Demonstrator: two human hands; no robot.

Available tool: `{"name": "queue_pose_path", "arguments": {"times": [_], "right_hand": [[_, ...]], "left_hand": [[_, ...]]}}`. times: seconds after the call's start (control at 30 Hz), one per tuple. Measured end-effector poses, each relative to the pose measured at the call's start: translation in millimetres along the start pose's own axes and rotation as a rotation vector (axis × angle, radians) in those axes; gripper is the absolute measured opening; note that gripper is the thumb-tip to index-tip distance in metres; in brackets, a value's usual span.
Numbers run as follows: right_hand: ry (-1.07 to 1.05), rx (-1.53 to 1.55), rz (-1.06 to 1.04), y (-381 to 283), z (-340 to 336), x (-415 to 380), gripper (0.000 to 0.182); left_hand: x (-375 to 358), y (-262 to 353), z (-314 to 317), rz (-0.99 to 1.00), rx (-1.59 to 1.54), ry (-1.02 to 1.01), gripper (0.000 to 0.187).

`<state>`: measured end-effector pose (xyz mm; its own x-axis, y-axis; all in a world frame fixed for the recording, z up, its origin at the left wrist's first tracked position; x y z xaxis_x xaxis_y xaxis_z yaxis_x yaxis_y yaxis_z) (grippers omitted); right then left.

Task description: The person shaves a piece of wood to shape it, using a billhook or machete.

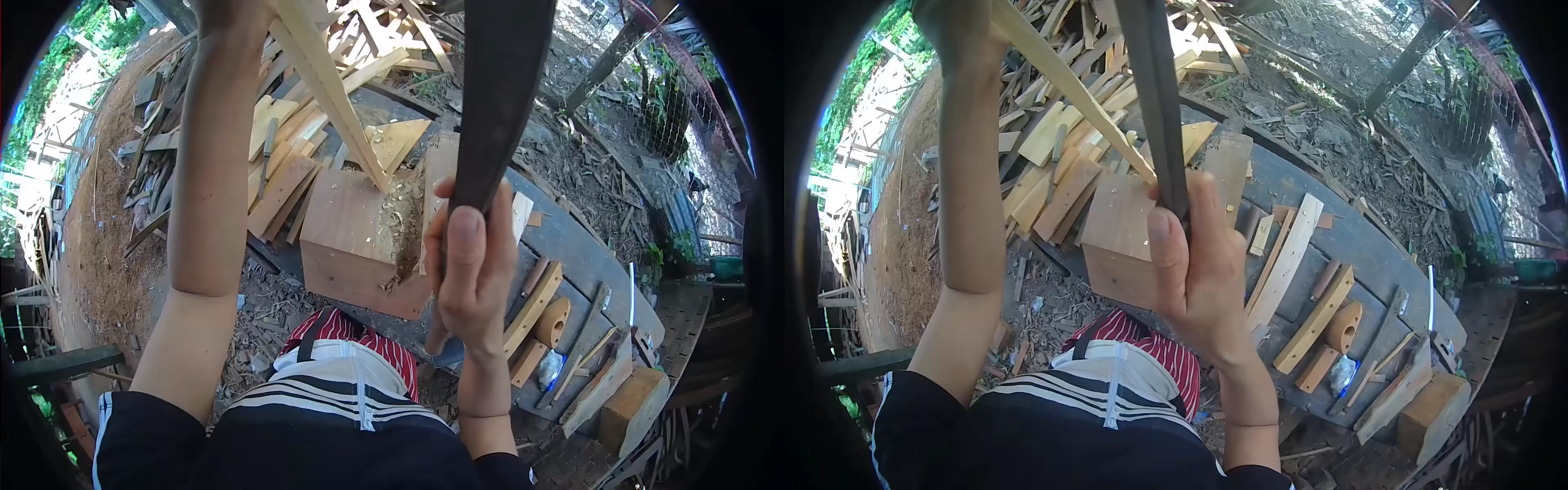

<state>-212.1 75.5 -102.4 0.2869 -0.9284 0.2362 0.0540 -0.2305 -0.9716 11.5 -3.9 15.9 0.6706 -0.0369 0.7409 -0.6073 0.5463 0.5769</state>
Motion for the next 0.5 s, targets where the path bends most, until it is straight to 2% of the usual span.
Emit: {"name": "queue_pose_path", "arguments": {"times": [0.07, 0.13, 0.17, 0.2, 0.3, 0.37, 0.43, 0.47, 0.5], "right_hand": [[0.009, -0.195, 0.168, 66, 16, -20, 0.023], [-0.099, -0.639, 0.122, 157, 16, -40, 0.030], [-0.161, -0.553, 0.406, 174, 5, -56, 0.031], [-0.220, -0.440, 0.660, 184, 1, -61, 0.033], [-0.153, -0.272, 0.725, 177, -11, -67, 0.033], [-0.091, -0.158, 0.648, 127, -9, -44, 0.031], [0.005, -0.050, 0.363, 76, -5, -22, 0.032], [0.011, -0.047, 0.369, 58, -6, -15, 0.032], [0.059, -0.062, 0.214, 41, -8, -6, 0.028]], "left_hand": [[9, -1, -2, -0.042, 0.131, -0.076, 0.051], [5, 0, -16, -0.111, 0.099, 0.002, 0.049], [2, 0, -18, -0.170, 0.085, 0.025, 0.046], [10, -4, -19, -0.102, 0.144, 0.057, 0.044], [25, -25, -19, -0.097, 0.193, 0.059, 0.043], [10, -14, -14, -0.135, 0.217, 0.047, 0.042], [-6, 2, -10, -0.079, 0.116, -0.059, 0.042], [13, -21, -7, -0.174, 0.203, 0.006, 0.040], [10, -15, -3, -0.174, 0.204, 0.003, 0.040]]}}
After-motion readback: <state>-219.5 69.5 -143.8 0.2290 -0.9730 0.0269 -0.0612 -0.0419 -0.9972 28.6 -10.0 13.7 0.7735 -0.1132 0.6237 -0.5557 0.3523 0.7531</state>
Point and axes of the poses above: each hand's wrist, its own x-axis towards the middle knuckle, its own z-axis out of the palm, y = z × x, the point moved 2 cm from there along x, towards the middle knuckle, and after that the axes turned 11 degrees about y, right-handed, at the moved point
